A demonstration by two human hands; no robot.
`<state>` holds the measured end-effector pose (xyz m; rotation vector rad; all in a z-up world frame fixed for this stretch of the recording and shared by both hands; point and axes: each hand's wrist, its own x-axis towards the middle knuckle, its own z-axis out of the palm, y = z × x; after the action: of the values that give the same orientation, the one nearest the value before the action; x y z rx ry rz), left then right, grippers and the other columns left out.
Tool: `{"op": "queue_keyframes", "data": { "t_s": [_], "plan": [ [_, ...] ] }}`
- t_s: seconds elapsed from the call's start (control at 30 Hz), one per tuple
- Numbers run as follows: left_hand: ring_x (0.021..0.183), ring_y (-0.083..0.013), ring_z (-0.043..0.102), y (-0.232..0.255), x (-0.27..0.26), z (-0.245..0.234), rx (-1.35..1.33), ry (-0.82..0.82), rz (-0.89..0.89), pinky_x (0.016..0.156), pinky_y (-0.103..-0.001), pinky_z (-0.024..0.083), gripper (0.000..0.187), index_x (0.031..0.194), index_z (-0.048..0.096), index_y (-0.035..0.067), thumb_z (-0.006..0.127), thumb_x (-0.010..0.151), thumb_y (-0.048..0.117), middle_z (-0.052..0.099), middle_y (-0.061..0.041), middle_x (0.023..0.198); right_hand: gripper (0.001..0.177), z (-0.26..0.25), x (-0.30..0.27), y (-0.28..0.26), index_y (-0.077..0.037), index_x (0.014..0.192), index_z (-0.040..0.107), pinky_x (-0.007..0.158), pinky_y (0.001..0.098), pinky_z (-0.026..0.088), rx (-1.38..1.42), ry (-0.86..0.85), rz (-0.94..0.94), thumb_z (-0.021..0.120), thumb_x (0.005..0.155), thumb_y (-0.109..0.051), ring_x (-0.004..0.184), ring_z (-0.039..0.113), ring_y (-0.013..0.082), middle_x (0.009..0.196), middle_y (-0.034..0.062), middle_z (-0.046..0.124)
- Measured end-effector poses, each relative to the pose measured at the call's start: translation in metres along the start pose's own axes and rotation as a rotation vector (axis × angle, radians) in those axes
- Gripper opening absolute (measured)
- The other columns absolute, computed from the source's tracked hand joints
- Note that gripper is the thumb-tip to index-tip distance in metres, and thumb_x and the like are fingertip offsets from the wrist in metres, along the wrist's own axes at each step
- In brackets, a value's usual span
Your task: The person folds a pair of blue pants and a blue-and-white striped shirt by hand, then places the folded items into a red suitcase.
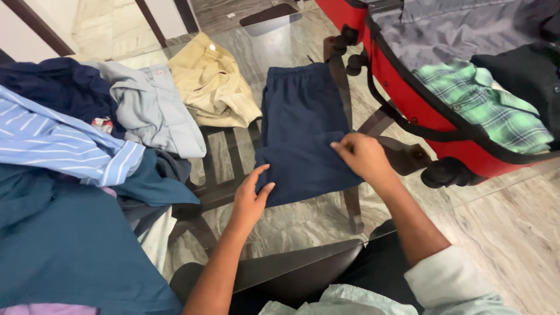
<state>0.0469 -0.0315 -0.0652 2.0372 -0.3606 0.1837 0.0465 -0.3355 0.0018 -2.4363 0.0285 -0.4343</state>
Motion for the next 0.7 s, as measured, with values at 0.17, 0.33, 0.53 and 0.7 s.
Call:
{"op": "queue_keyframes", "data": {
  "t_s": [0.17, 0.33, 0.53, 0.7],
  "plan": [
    [0.115, -0.0368, 0.066, -0.003, 0.006, 0.006, 0.153, -0.003, 0.143, 0.092, -0.041, 0.053, 0.051, 0.141, 0.059, 0.010, 0.074, 0.093, 0.018, 0.068, -0.019, 0.129, 0.028, 0.001, 0.018, 0.050, 0.000, 0.096, 0.072, 0.069, 0.0430, 0.054, 0.007, 0.132, 0.028, 0.071, 0.100, -0.027, 0.075, 0.070, 0.0353, 0.084, 0.0196, 0.070],
    [0.121, -0.0368, 0.060, 0.025, 0.004, -0.008, 0.140, 0.122, 0.166, 0.097, -0.045, 0.051, 0.061, 0.141, 0.054, 0.005, 0.076, 0.088, 0.025, 0.057, -0.022, 0.133, 0.020, -0.005, 0.005, 0.030, -0.003, 0.112, 0.069, 0.082, 0.0409, 0.055, -0.010, 0.207, -0.132, 0.065, 0.099, -0.018, 0.095, 0.070, 0.0330, 0.104, 0.0170, 0.071],
    [0.145, -0.0359, 0.045, 0.050, 0.031, 0.012, 0.525, 0.045, 0.533, 0.116, -0.052, 0.035, 0.054, 0.145, 0.056, 0.009, 0.060, 0.102, 0.040, 0.051, -0.018, 0.154, 0.046, 0.006, -0.012, -0.035, -0.005, 0.132, 0.065, 0.110, 0.0486, 0.041, -0.268, 0.095, -0.567, 0.065, 0.095, -0.032, 0.133, 0.057, 0.0316, 0.139, 0.0140, 0.064],
    [0.152, -0.0346, 0.034, 0.023, 0.059, 0.039, 0.513, -0.143, 0.456, 0.121, -0.052, 0.027, 0.063, 0.150, 0.055, 0.013, 0.051, 0.103, 0.054, 0.042, -0.014, 0.161, 0.078, 0.015, -0.011, -0.011, 0.000, 0.146, 0.049, 0.113, 0.0520, 0.029, -0.370, -0.090, -0.276, 0.056, 0.093, -0.058, 0.144, 0.037, 0.0356, 0.153, 0.0213, 0.045]
  ]
}}
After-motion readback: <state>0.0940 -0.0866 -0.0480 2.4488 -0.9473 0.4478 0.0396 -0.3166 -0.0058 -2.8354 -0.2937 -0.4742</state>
